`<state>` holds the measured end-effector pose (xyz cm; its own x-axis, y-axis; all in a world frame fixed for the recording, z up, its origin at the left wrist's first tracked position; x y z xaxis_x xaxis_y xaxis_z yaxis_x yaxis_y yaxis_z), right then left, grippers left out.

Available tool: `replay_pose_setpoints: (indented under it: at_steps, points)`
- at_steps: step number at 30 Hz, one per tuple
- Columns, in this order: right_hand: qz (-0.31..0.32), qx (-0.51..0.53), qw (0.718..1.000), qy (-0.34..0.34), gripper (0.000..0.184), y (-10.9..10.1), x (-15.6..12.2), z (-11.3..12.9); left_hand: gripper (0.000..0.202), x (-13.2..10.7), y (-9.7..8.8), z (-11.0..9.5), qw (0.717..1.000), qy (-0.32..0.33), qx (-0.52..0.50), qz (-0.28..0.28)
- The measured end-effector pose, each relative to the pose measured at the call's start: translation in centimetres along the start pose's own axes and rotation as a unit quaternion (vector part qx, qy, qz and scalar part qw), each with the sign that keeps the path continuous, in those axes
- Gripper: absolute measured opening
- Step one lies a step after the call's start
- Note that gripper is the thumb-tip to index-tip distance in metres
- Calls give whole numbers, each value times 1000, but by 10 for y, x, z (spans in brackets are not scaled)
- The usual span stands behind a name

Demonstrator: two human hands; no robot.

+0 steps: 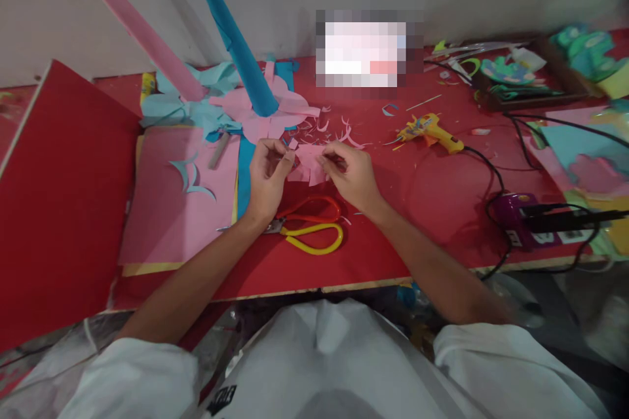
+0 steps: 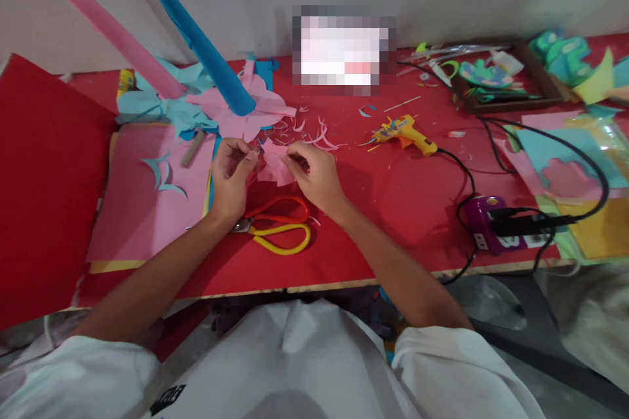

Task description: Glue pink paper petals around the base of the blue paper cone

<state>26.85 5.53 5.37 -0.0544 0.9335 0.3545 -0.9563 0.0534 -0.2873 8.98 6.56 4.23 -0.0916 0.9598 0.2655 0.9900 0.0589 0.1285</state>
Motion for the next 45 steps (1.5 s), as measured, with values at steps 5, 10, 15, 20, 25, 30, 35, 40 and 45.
replay_pose_setpoints:
  at_steps: [5, 10, 15, 20, 25, 30, 35, 40, 45]
  points:
    - [-5, 6, 1000, -9, 54, -1, 0, 1, 46, 0, 0, 0, 1000, -4, 15, 6]
    - [0, 5, 1000, -7, 54, 0, -1, -3, 45, 0, 0, 4, 1000, 1, 19, 15]
    - [-4, 2, 1000, -18, 55, -1, -1, 0, 45, 0, 2, 4, 999, 5, 25, 26]
    - [-8, -3, 1000, -24, 52, -2, -1, 4, 42, 0, 3, 5, 999, 8, 14, 36]
    - [-8, -5, 1000, -24, 51, -1, -1, 4, 40, 0, 3, 2, 999, 21, 14, 32]
    - [-7, -7, 1000, -15, 51, 0, 0, 3, 39, 0, 3, -4, 998, 28, 43, 22]
    - [-4, -9, 1000, -18, 49, 0, 0, 3, 49, -1, 3, -5, 994, 22, 107, 27]
    - [3, -5, 1000, -22, 47, 1, -2, 4, 42, -4, 18, 8, 987, 4, 123, 104]
    - [7, -12, 1000, -26, 47, 2, -2, 3, 35, -4, 15, 13, 987, 9, 129, 97]
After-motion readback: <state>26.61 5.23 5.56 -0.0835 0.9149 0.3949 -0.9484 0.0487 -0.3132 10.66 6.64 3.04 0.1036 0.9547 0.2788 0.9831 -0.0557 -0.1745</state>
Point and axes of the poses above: each hand's wrist, its own x-axis towards the middle knuckle, its own y-axis out of the palm, z = x × y, the point moved 10 cm from there along x, towards the middle knuckle, and after that the axes turned 2 degrees about -z, right-handed, at the moved point
